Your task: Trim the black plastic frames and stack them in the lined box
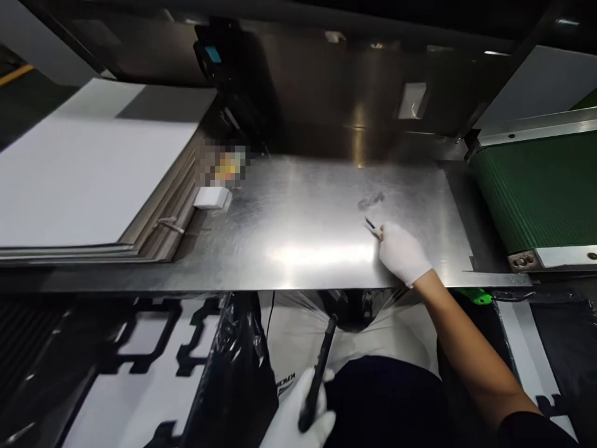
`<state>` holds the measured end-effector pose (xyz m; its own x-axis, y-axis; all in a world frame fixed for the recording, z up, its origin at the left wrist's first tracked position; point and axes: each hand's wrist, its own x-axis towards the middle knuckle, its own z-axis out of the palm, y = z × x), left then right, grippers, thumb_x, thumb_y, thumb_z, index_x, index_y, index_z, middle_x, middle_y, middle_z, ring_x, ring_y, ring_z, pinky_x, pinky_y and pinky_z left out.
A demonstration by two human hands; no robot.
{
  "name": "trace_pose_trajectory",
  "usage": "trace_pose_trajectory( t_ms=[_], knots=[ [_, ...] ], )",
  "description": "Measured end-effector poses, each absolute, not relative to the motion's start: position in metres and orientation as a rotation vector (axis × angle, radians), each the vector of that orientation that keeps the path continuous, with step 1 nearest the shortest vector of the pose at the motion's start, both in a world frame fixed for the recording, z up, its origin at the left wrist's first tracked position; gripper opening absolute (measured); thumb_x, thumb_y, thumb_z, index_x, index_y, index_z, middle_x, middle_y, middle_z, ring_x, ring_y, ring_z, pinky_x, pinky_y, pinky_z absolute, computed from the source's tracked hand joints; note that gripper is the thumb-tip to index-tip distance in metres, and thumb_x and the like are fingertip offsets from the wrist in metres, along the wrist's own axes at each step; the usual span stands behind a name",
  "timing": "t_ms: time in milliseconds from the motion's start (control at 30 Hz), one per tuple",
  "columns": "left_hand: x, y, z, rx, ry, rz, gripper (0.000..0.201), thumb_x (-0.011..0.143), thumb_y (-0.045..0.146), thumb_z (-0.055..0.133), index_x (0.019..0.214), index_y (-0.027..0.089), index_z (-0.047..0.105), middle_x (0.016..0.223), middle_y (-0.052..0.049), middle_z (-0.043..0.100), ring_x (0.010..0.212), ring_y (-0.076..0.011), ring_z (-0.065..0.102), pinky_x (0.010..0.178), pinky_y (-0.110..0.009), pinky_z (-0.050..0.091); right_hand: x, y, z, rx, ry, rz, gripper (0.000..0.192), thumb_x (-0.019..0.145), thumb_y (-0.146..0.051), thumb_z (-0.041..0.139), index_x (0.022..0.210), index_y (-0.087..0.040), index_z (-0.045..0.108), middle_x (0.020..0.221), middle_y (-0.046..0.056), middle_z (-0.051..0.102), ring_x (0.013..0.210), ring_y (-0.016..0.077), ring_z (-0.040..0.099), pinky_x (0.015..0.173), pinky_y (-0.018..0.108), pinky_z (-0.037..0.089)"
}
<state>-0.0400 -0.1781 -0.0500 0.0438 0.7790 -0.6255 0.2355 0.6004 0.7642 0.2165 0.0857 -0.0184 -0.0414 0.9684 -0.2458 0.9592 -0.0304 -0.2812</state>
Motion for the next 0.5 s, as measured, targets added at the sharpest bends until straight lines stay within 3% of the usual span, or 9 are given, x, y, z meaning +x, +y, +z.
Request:
trace_pose_trajectory(
  t_ms=[67, 167, 233, 300, 367, 500],
  knots=[
    [-0.022, -0.175, -0.060, 0.917, 1.542, 0.504, 0.043, 0.079, 0.042, 0.079, 0.119, 0.029, 0.079, 0.089, -0.004, 0.073, 0.090, -0.0298, 0.072, 0.088, -0.044, 0.063, 0.235, 0.073, -0.008, -2.130, -2.105, 0.665, 0.028, 0.115, -0.022, 0.035, 0.121, -0.014, 0.061, 0.108, 0.016, 0.076, 0.095, 0.0262, 0.074, 0.083, 0.034, 0.054],
    [-0.002, -0.170, -0.070, 0.965, 1.572, 0.482, 0.039, 0.085, 0.038, 0.071, 0.121, 0.024, 0.077, 0.088, -0.003, 0.071, 0.086, -0.0270, 0.069, 0.086, -0.040, 0.059, 0.253, 0.027, 0.011, -1.812, -2.046, 1.106, 0.038, 0.119, -0.043, 0.029, 0.132, -0.022, 0.058, 0.106, 0.008, 0.076, 0.093, 0.0226, 0.073, 0.082, 0.033, 0.056],
    [0.007, -0.168, -0.075, 0.994, 1.570, 0.455, 0.037, 0.087, 0.036, 0.066, 0.121, 0.023, 0.075, 0.084, -0.002, 0.069, 0.082, -0.0263, 0.067, 0.083, -0.040, 0.056, 0.250, -0.018, 0.015, -1.571, -2.076, 1.498, 0.042, 0.117, -0.056, 0.033, 0.125, -0.027, 0.062, 0.101, 0.004, 0.075, 0.089, 0.0216, 0.071, 0.080, 0.032, 0.056],
    [0.013, -0.167, -0.079, 1.015, 1.530, 0.459, 0.030, 0.089, 0.034, 0.062, 0.114, 0.023, 0.073, 0.088, -0.003, 0.071, 0.085, -0.0265, 0.068, 0.085, -0.040, 0.055, 0.237, -0.064, 0.004, -1.431, -2.156, 1.735, 0.043, 0.117, -0.055, 0.033, 0.107, -0.026, 0.064, 0.094, 0.002, 0.074, 0.084, 0.0204, 0.069, 0.076, 0.031, 0.052],
    [0.017, -0.168, -0.083, 1.021, 1.478, 0.475, 0.020, 0.091, 0.031, 0.060, 0.106, 0.023, 0.070, 0.095, -0.004, 0.075, 0.092, -0.0266, 0.070, 0.087, -0.040, 0.054, 0.219, -0.101, -0.019, -1.437, -2.241, 1.760, 0.039, 0.117, -0.047, 0.036, 0.098, -0.024, 0.062, 0.089, 0.001, 0.072, 0.078, 0.0194, 0.067, 0.072, 0.030, 0.047],
    [0.020, -0.167, -0.089, 1.021, 1.437, 0.434, 0.010, 0.090, 0.028, 0.059, 0.096, 0.023, 0.063, 0.090, -0.002, 0.073, 0.086, -0.0251, 0.068, 0.079, -0.037, 0.053, 0.198, -0.134, -0.059, -1.646, -2.260, 1.610, 0.032, 0.117, -0.039, 0.040, 0.106, -0.022, 0.064, 0.090, 0.002, 0.075, 0.075, 0.0182, 0.069, 0.068, 0.029, 0.042]
  ],
)
